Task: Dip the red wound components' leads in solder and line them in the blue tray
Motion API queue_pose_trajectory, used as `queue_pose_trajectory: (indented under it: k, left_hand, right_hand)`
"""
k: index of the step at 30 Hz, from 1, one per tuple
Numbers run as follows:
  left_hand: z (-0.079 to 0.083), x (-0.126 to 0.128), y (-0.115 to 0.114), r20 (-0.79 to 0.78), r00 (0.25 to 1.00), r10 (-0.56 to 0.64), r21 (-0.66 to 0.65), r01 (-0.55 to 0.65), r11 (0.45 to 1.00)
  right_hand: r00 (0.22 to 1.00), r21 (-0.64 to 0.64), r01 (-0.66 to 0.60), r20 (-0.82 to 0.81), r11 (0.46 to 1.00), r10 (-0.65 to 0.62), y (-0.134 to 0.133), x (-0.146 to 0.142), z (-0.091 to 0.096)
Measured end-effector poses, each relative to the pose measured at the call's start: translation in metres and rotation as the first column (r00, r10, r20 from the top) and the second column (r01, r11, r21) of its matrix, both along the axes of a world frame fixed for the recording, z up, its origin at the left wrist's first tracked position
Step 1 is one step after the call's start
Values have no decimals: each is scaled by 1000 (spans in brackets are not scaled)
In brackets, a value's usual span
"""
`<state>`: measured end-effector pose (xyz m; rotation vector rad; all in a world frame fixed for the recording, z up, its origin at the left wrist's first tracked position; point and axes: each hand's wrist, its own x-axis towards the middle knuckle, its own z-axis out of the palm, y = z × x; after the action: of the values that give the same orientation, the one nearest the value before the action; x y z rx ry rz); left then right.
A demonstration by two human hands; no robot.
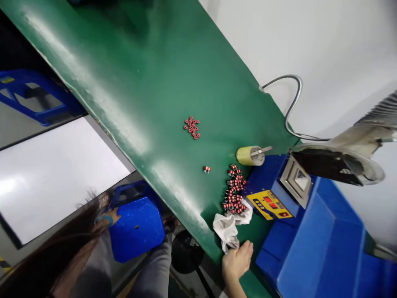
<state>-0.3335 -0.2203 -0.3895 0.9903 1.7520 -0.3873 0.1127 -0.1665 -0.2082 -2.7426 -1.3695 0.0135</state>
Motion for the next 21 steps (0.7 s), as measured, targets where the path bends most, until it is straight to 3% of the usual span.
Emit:
queue_pose_trajectory:
  k: [4, 7, 12, 16, 21]
  left_hand:
    - [-16, 32, -18, -19, 1000, 18, -66, -19, 998]
    - [-17, 62, -23, -1, 1000, 28, -90, -28, 996]
    - [-10, 104, -32, 47, 999, 18, -163, -10, 987]
    - [1, 117, -51, 117, 992, -56, -201, 78, 977]
    - [22, 130, -61, 210, 967, -143, -65, 160, 985]
  right_hand:
    - [998, -14, -58, 39, 998, 58, -5, 14, -6]
    - [991, -24, -109, 70, 994, 110, -10, 23, -9]
    - [982, 6, -166, 90, 986, 164, -14, 28, -13]
    - [982, 60, -169, 94, 984, 163, -12, 20, -11]
    - [985, 75, -163, 76, 984, 157, -10, 11, -6]
